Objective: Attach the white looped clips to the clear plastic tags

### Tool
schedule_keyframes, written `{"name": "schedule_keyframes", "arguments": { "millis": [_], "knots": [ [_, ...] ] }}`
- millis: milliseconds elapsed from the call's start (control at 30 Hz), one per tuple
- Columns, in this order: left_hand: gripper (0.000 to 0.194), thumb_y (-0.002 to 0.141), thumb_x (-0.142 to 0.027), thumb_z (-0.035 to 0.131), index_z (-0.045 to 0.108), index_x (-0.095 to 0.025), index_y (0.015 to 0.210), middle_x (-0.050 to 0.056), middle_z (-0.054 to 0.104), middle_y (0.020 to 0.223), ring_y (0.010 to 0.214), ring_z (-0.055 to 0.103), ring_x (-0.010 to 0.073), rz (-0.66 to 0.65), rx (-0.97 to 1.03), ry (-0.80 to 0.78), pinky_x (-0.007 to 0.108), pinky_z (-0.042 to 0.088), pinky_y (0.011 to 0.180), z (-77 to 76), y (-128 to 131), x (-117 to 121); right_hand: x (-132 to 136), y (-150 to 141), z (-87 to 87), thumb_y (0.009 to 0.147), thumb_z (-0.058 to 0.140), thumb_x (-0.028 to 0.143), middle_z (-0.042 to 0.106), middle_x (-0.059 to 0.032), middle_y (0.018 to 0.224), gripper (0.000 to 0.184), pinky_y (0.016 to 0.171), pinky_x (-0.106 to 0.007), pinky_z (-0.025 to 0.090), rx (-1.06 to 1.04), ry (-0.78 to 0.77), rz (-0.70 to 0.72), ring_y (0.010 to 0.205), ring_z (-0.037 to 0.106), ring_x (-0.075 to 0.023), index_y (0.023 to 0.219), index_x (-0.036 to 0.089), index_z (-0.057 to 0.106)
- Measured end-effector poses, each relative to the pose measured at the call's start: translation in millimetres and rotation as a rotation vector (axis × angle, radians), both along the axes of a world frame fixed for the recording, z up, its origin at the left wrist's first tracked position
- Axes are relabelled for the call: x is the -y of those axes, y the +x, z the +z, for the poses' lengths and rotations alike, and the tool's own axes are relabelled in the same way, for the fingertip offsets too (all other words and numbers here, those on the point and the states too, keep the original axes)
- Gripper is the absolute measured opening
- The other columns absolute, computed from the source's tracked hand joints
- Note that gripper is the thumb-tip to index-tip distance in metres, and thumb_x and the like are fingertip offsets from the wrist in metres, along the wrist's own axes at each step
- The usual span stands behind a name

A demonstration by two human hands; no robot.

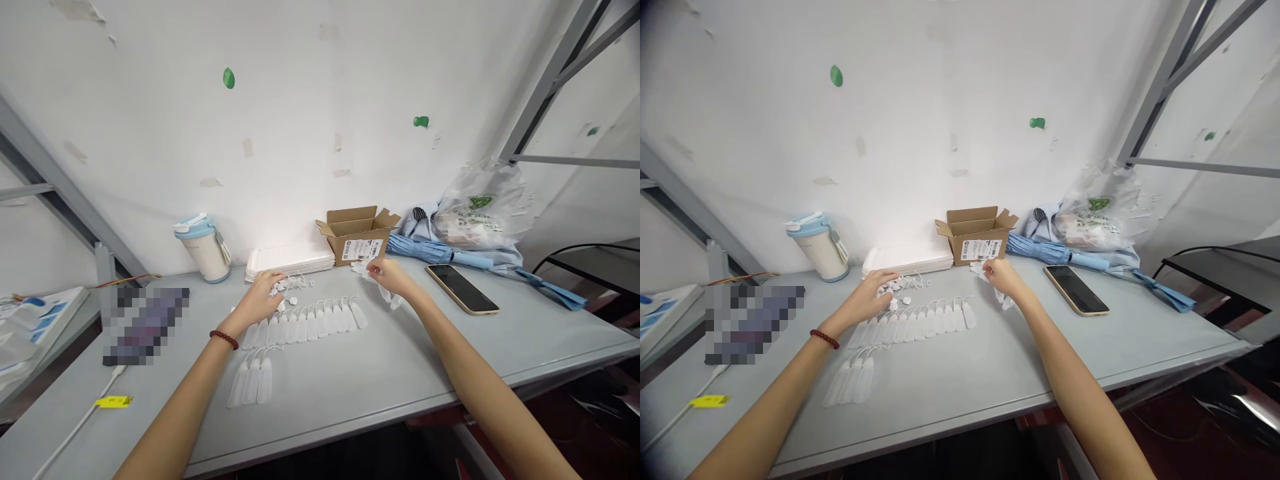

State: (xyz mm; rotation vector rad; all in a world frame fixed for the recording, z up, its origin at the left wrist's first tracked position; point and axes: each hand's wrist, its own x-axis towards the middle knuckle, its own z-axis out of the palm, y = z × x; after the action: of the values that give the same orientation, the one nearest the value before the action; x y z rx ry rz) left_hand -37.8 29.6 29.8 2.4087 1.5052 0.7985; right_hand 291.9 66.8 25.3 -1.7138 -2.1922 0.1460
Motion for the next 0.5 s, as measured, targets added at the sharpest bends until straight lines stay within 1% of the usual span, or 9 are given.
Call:
{"name": "schedule_keyframes", "arguments": {
  "millis": [100, 167, 267, 333, 400, 500],
  "knots": [
    [0.048, 0.068, -0.024, 0.046, 0.060, -0.015, 0.113, 0.010, 0.053, 0.127, 0.113, 0.049, 0.0271, 0.042, 0.169, -0.151, 0.039, 0.042, 0.093, 9.4, 1.6, 3.0, -0.8, -0.1, -0.6, 0.079, 0.051, 0.008, 0.069, -0.0087, 0.092, 0.019, 0.072, -0.023, 0.040, 0.004, 0.001, -0.002, 0.085, 0.061, -0.0180, 0.091, 0.012, 0.066],
    [0.050, 0.068, -0.027, 0.050, 0.059, -0.012, 0.114, 0.012, 0.050, 0.130, 0.111, 0.052, 0.0273, 0.059, 0.321, -0.255, 0.038, 0.044, 0.090, 13.5, 2.8, 4.9, -1.1, -0.6, -1.4, 0.079, 0.051, 0.008, 0.069, -0.0087, 0.092, 0.019, 0.072, -0.023, 0.040, 0.007, 0.001, -0.002, 0.086, 0.061, -0.0180, 0.091, 0.012, 0.066],
    [0.054, 0.067, -0.032, 0.056, 0.059, -0.008, 0.115, 0.015, 0.058, 0.121, 0.108, 0.054, 0.0285, 0.089, 0.520, -0.395, 0.040, 0.043, 0.089, 14.5, 4.3, 6.8, -0.9, -1.5, -2.5, 0.080, 0.052, 0.009, 0.069, -0.0091, 0.092, 0.019, 0.073, -0.023, 0.041, 0.013, -0.004, 0.001, 0.086, 0.061, -0.0182, 0.092, 0.012, 0.066],
    [0.054, 0.065, -0.033, 0.062, 0.061, -0.009, 0.113, 0.015, 0.064, 0.111, 0.107, 0.055, 0.0289, 0.105, 0.609, -0.467, 0.041, 0.042, 0.089, 13.6, 4.9, 7.4, -0.6, -2.1, -2.7, 0.080, 0.053, 0.010, 0.068, -0.0099, 0.095, 0.019, 0.074, -0.024, 0.041, 0.018, -0.008, -0.001, 0.088, 0.061, -0.0190, 0.093, 0.011, 0.066],
    [0.051, 0.062, -0.033, 0.067, 0.064, -0.011, 0.109, 0.013, 0.066, 0.109, 0.108, 0.056, 0.0280, 0.074, 0.697, -0.508, 0.040, 0.041, 0.092, 13.5, 5.2, 8.1, -0.2, -2.7, -2.7, 0.081, 0.053, 0.011, 0.067, -0.0110, 0.098, 0.019, 0.076, -0.024, 0.041, 0.024, -0.011, -0.006, 0.091, 0.060, -0.0200, 0.096, 0.011, 0.065],
    [0.049, 0.062, -0.033, 0.070, 0.065, -0.014, 0.107, 0.012, 0.065, 0.113, 0.113, 0.053, 0.0260, -0.010, 0.845, -0.524, 0.038, 0.038, 0.097, 16.1, 5.6, 9.6, 0.2, -4.2, -3.4, 0.082, 0.053, 0.012, 0.065, -0.0127, 0.105, 0.023, 0.082, -0.026, 0.041, 0.033, -0.009, -0.011, 0.097, 0.058, -0.0214, 0.102, 0.010, 0.064]
  ]
}}
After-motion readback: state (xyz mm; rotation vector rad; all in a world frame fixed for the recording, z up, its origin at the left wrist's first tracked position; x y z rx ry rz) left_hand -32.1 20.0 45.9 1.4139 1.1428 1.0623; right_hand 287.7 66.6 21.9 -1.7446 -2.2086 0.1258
